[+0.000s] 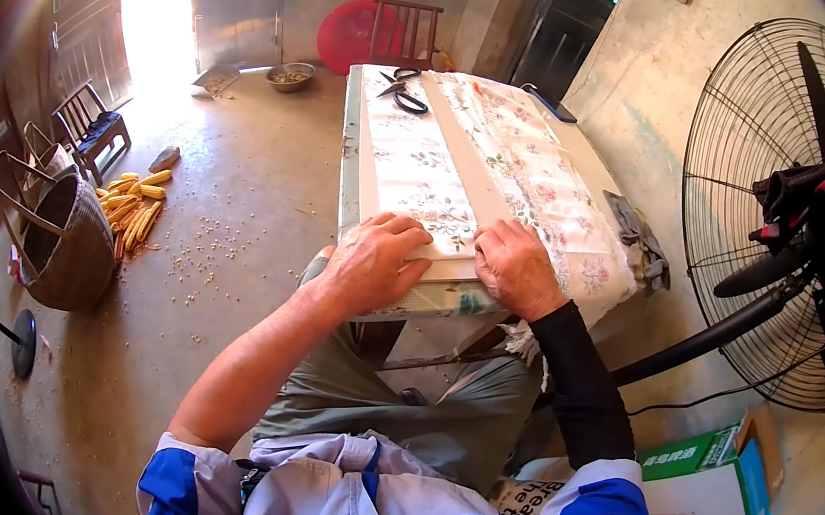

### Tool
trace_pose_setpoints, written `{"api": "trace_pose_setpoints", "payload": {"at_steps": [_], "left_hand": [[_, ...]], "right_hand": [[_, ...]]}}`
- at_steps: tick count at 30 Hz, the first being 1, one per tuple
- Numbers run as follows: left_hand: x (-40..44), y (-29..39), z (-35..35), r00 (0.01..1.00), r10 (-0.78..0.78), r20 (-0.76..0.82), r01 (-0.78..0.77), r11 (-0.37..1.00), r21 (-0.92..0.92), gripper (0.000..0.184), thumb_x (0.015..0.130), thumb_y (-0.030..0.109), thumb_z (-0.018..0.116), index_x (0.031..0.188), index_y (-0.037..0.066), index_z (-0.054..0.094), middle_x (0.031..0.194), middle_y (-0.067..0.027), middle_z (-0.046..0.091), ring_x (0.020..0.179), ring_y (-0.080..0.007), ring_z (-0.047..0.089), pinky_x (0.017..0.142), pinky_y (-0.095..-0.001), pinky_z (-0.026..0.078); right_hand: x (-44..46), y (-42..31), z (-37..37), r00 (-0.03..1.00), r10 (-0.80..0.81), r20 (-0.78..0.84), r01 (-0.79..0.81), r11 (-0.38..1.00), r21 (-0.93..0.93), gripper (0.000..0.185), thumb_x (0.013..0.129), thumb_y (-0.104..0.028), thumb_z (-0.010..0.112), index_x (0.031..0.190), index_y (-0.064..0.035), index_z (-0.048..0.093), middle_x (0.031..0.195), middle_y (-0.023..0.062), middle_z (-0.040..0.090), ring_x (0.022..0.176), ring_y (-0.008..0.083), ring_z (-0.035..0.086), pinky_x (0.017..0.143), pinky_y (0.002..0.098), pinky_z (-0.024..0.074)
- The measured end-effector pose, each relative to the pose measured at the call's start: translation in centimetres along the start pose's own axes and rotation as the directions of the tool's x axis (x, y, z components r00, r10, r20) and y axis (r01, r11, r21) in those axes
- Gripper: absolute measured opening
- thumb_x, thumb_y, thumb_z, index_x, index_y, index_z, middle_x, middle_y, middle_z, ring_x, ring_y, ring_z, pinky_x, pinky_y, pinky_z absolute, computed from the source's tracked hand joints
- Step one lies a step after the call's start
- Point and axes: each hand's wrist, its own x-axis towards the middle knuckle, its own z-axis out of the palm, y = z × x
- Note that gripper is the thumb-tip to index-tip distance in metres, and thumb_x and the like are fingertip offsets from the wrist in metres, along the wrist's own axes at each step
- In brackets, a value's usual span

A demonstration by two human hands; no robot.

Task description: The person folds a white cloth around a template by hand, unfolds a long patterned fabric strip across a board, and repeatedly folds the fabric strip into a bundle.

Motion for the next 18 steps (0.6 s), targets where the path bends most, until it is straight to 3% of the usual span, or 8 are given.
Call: {"api": "trace_pose_setpoints", "payload": {"at_steps": [3,9,15,18], "left_hand": [[0.1,0.0,-0.1,1.0,-0.007,0.013,0.007,1.0,0.002,0.024,0.09,0.016,0.077,0.11,0.003,0.075,0.115,-0.0145,0.075,0.113,-0.0357,0.068,0.099,-0.0461,0.055],[0.1,-0.1,0.0,1.0,0.002,0.027,-0.003,0.999,0.032,0.023,0.091,0.017,0.077,0.109,0.004,0.076,0.114,-0.0143,0.075,0.112,-0.0354,0.068,0.099,-0.0458,0.055],[0.2,-0.2,-0.1,0.999,-0.004,0.036,0.004,1.0,0.019,0.022,0.091,0.017,0.077,0.109,0.004,0.076,0.114,-0.0145,0.075,0.111,-0.0353,0.068,0.099,-0.0459,0.055],[0.2,-0.1,-0.2,1.0,0.0,0.022,-0.001,1.0,0.019,0.021,0.092,0.015,0.076,0.109,0.004,0.076,0.114,-0.0142,0.075,0.111,-0.035,0.069,0.098,-0.0456,0.055]], "right_hand": [[0.1,0.5,-1.0,0.993,-0.118,-0.021,0.12,0.975,0.187,0.014,0.091,-0.013,0.075,0.104,-0.0058,0.071,0.111,0.0052,0.071,0.105,0.0287,0.067,0.093,0.0403,0.0511],[0.5,1.2,-0.7,0.98,-0.195,0.042,0.191,0.978,0.084,0.013,0.092,-0.013,0.075,0.102,-0.0052,0.073,0.113,0.0052,0.072,0.107,0.0279,0.067,0.094,0.0405,0.0512],[0.9,0.9,-0.4,0.984,-0.175,0.014,0.175,0.984,0.027,0.013,0.09,-0.01,0.074,0.101,-0.005,0.069,0.108,0.006,0.071,0.102,0.0289,0.067,0.091,0.0409,0.0513],[0.9,0.7,-0.5,0.993,-0.116,-0.014,0.117,0.989,0.092,0.013,0.089,-0.008,0.072,0.1,-0.0056,0.065,0.107,0.007,0.07,0.102,0.0299,0.067,0.091,0.0417,0.0512]]}}
